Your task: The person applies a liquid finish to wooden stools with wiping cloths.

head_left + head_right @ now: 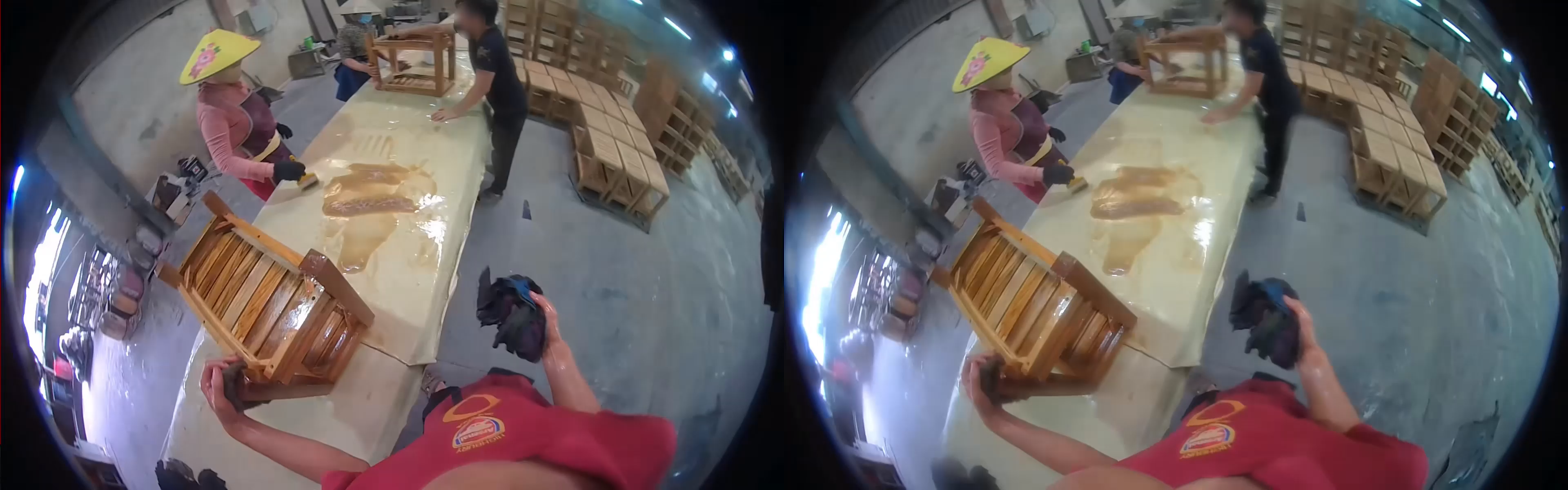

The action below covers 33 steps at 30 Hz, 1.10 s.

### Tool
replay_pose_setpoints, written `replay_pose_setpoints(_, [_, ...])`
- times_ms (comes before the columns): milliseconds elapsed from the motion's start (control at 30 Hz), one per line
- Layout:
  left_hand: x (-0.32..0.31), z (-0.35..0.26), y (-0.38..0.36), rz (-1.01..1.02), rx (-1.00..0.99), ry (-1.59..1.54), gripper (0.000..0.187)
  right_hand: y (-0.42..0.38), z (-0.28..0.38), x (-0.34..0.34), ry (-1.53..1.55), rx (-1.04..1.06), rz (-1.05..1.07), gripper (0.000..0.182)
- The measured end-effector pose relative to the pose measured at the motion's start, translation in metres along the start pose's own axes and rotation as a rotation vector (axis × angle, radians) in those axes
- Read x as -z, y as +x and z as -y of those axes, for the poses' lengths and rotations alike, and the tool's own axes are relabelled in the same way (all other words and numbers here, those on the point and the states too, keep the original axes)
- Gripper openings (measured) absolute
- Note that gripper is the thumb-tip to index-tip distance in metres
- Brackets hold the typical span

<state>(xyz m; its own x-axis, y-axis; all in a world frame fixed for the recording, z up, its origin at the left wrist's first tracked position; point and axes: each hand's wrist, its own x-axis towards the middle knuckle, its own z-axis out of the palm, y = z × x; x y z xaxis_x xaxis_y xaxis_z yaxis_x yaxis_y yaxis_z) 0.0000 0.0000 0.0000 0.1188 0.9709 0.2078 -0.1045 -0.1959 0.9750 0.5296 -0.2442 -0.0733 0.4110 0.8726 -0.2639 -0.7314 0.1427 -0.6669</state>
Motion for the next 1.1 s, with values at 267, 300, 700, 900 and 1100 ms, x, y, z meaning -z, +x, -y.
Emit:
replay_pose_setpoints(267, [-0.047,0.021,-0.043,-0.316,0.042,-0.055,0.022,0.102,-0.010,-0.091,-0.459,0.086,0.114,0.042])
replay_pose_setpoints(300, [-0.044,0.020,-0.052,-0.303,-0.012,-0.053,0.022,0.118,-0.017,-0.105,-0.472,0.042,0.214,0.043])
replay_pose_setpoints(700, [-0.154,0.004,-0.123,-0.766,-0.060,0.000,0.017,0.231,-0.088,-0.166,-0.494,-0.023,0.754,0.037])
replay_pose_setpoints(900, [-0.139,-0.007,-0.112,-1.159,-0.009,-0.100,0.021,0.236,-0.078,-0.181,-0.512,-0.195,0.825,0.046])
replay_pose_setpoints(1100, [-0.105,-0.061,-0.061,-0.997,-0.017,0.159,0.028,0.253,-0.107,-0.164,-0.509,-0.183,0.783,0.048])
